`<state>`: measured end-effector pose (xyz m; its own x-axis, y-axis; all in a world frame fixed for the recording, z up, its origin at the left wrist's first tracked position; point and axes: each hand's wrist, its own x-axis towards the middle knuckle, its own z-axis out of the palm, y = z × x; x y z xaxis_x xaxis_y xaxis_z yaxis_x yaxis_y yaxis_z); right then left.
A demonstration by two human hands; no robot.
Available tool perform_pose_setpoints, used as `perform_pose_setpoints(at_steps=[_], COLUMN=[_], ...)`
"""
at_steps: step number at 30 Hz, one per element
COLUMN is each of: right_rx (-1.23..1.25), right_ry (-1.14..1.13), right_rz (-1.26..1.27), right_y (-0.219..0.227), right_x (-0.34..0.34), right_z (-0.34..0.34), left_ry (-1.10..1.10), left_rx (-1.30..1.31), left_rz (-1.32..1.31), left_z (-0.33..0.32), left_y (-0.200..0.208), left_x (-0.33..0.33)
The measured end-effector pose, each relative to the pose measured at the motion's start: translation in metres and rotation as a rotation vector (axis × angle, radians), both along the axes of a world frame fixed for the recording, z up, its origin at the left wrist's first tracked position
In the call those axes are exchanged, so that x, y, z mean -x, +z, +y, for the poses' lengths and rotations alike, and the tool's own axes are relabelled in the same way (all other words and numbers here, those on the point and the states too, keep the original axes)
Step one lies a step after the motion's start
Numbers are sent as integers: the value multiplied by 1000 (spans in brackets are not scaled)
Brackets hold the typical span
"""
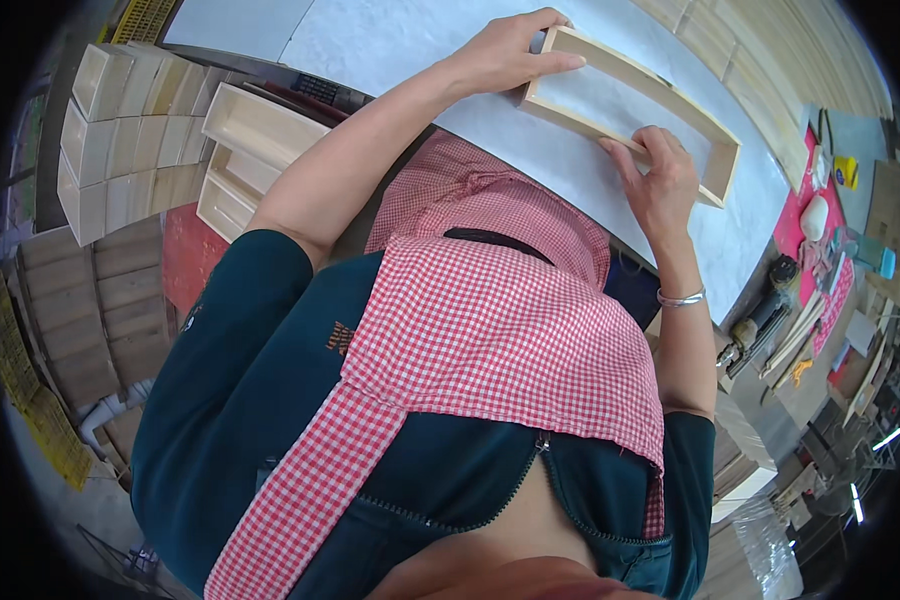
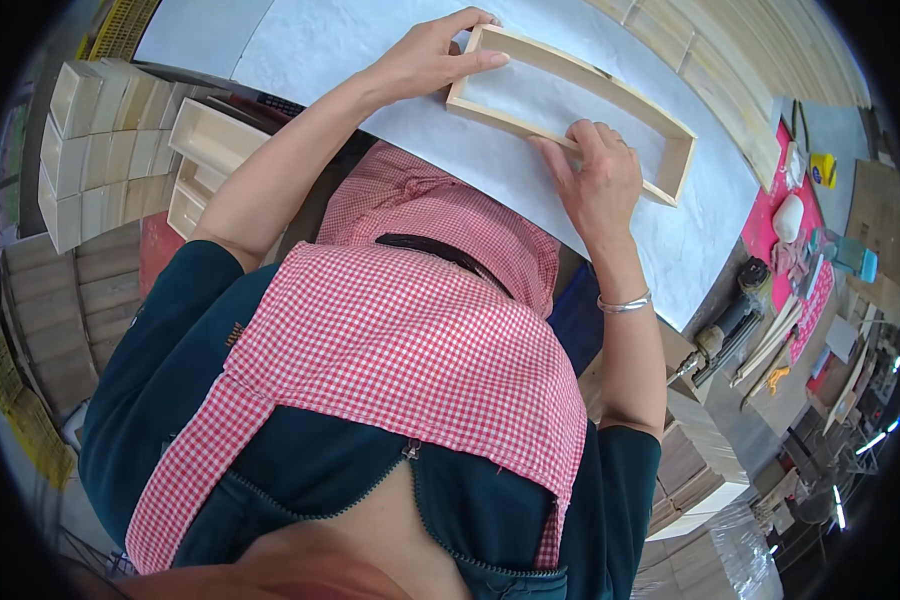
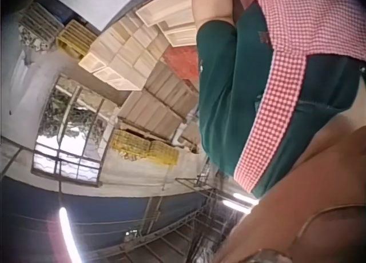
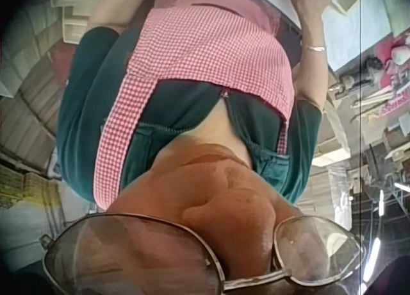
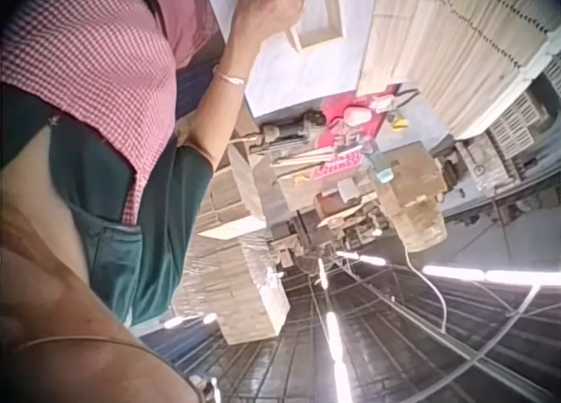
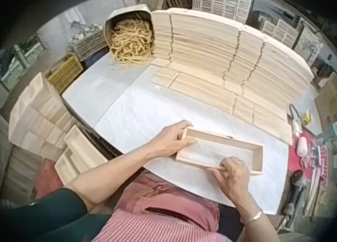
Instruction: Assembling wooden boxes by applying glue to wooden planks and fastening them together using a pneumatic nail gun.
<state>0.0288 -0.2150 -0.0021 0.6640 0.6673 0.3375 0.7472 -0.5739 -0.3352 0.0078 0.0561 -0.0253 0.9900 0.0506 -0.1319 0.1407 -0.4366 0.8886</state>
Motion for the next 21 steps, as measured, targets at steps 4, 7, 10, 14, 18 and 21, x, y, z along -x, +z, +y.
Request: perform_pose_setpoints(at_steps=[4, 7, 10, 14, 18, 21], right_rx=[51, 113, -14, -125, -111, -95], right_ry=[-40, -85, -14, 166, 271, 284], right_rz=[40, 104, 50, -22, -11, -23], right_y=[1, -1, -6, 5, 0, -8], right_x=[1, 1, 2, 17, 27, 29], right_z=[-3, -3, 2, 37, 62, 65], left_ry=[-105, -189, -195, -189, -188, -175], left_rx=[113, 172, 50, 21, 20, -10], left_rz=[-19, -50, -93, -134, -139, -61], left_z=[8, 13, 14, 13, 11, 11], left_y=[-20, -31, -30, -23, -15, -11], left_x=[18, 30, 28, 29, 31, 36])
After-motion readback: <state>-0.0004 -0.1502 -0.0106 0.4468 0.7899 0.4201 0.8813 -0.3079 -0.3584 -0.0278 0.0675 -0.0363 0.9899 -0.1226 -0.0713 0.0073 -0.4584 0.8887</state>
